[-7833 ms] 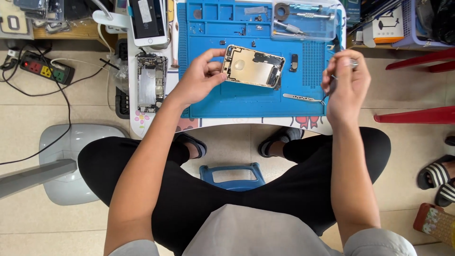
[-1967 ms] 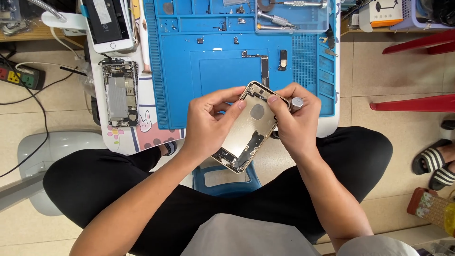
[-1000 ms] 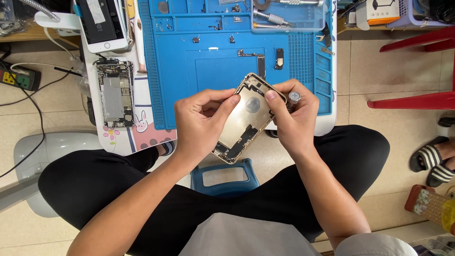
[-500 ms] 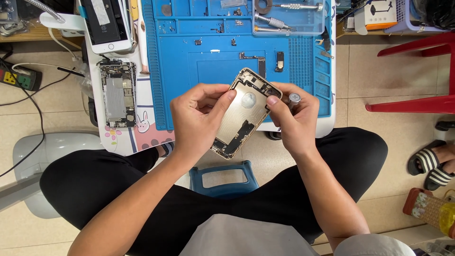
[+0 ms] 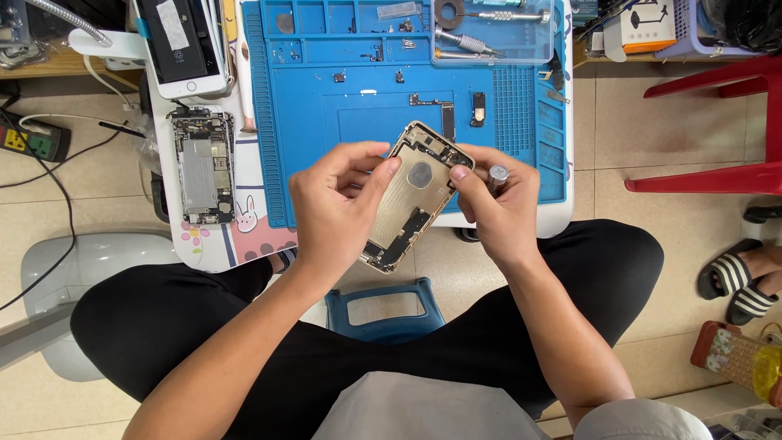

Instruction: The person is repairing a smartphone by applying a substance to the internal frame using a small bottle and a cotton swab. They use tweezers to handle small components and a screwdriver to tighten screws on the device's chassis.

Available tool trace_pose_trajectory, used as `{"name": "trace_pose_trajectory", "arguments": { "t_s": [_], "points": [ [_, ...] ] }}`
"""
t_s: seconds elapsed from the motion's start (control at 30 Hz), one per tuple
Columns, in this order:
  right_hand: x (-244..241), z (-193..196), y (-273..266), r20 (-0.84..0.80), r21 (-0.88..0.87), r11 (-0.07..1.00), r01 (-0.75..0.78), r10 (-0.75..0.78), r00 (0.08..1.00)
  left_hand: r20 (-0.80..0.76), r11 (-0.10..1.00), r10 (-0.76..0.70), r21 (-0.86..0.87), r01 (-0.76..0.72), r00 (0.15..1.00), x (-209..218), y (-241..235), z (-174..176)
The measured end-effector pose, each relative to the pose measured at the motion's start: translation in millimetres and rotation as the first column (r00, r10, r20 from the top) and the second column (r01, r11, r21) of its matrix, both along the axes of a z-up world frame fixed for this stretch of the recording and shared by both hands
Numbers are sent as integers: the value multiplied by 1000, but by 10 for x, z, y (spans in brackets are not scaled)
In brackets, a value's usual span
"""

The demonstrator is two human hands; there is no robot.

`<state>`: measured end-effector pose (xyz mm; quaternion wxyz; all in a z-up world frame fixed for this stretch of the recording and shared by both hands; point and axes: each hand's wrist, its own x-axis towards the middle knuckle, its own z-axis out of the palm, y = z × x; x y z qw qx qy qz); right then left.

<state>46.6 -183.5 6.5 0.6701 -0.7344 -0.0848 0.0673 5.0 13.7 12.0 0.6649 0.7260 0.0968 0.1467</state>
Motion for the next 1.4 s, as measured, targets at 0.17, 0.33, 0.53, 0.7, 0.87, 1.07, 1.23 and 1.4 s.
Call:
{"name": "trace_pose_trajectory", "arguments": {
  "t_s": [0.17,0.33,0.53,0.7,0.87,1.07,1.23,1.4],
  "points": [
    [20,-12,33,-26,-14,1000,-15,15,1000,-20,1000,21,-5,-21,1000,-34,13,3],
    [98,-27,77,-72,-22,999,-37,35,997,-59,998,50,-21,-51,997,-11,61,-43],
    [224,-61,171,-102,-41,993,-114,109,989,-52,995,92,29,-91,994,33,133,-162],
    [289,-47,279,-73,-53,990,-129,125,989,-3,1000,-11,23,11,1000,42,204,-95],
    [122,-151,284,-95,-95,991,-94,85,992,-64,982,-151,101,157,986,4,158,-82],
    [32,-179,260,-89,-166,983,-79,65,994,-118,979,-95,169,114,988,-18,38,-152],
    [-22,-81,236,-74,-177,982,-69,56,996,-121,986,-95,124,110,988,-3,-8,-85],
    [-30,-42,225,-56,-185,981,-65,56,997,-100,992,-97,75,104,990,7,-13,-93]
  ]
}}
